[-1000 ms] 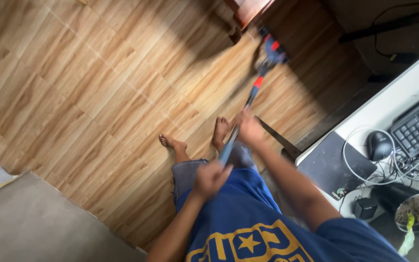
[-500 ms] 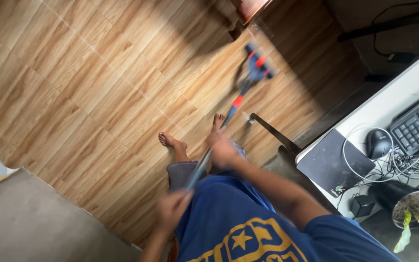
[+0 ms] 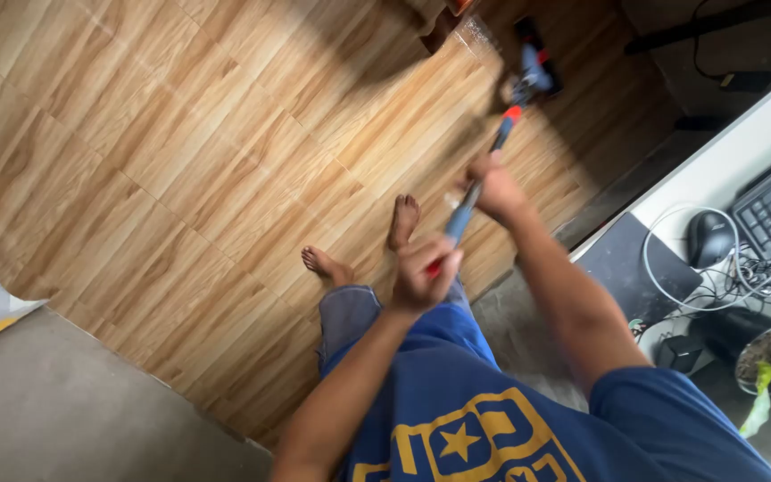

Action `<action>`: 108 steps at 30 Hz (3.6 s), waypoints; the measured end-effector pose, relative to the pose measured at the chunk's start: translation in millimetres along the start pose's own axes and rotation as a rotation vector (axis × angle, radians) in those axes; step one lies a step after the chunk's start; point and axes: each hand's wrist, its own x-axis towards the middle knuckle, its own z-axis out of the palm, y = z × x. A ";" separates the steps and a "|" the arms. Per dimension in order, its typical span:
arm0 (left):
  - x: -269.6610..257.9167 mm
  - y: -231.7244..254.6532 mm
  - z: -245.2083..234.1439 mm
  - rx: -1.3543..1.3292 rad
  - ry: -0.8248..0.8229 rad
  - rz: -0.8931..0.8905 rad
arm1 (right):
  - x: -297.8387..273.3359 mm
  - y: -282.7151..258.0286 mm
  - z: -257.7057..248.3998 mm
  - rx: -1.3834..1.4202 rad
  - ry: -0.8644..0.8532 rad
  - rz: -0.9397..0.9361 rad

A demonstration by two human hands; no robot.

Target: The person sweeps the floor using a broom, moving around furniture and reaching into corners throughout the room.

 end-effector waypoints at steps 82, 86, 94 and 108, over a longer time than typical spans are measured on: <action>-14.7 -115.0 40.1 0.366 -0.351 -0.407 | 40.6 61.8 15.2 -0.420 -0.001 -0.031; -54.1 -107.4 3.3 0.378 -0.471 -0.602 | 17.4 16.4 36.4 -0.345 -0.171 0.116; -186.7 40.5 -253.9 0.449 -0.460 -0.877 | -41.4 -204.1 234.8 -0.297 -0.325 -0.330; -278.4 130.4 -391.4 0.473 -0.392 -1.091 | -116.6 -377.8 345.9 0.078 -0.526 -0.642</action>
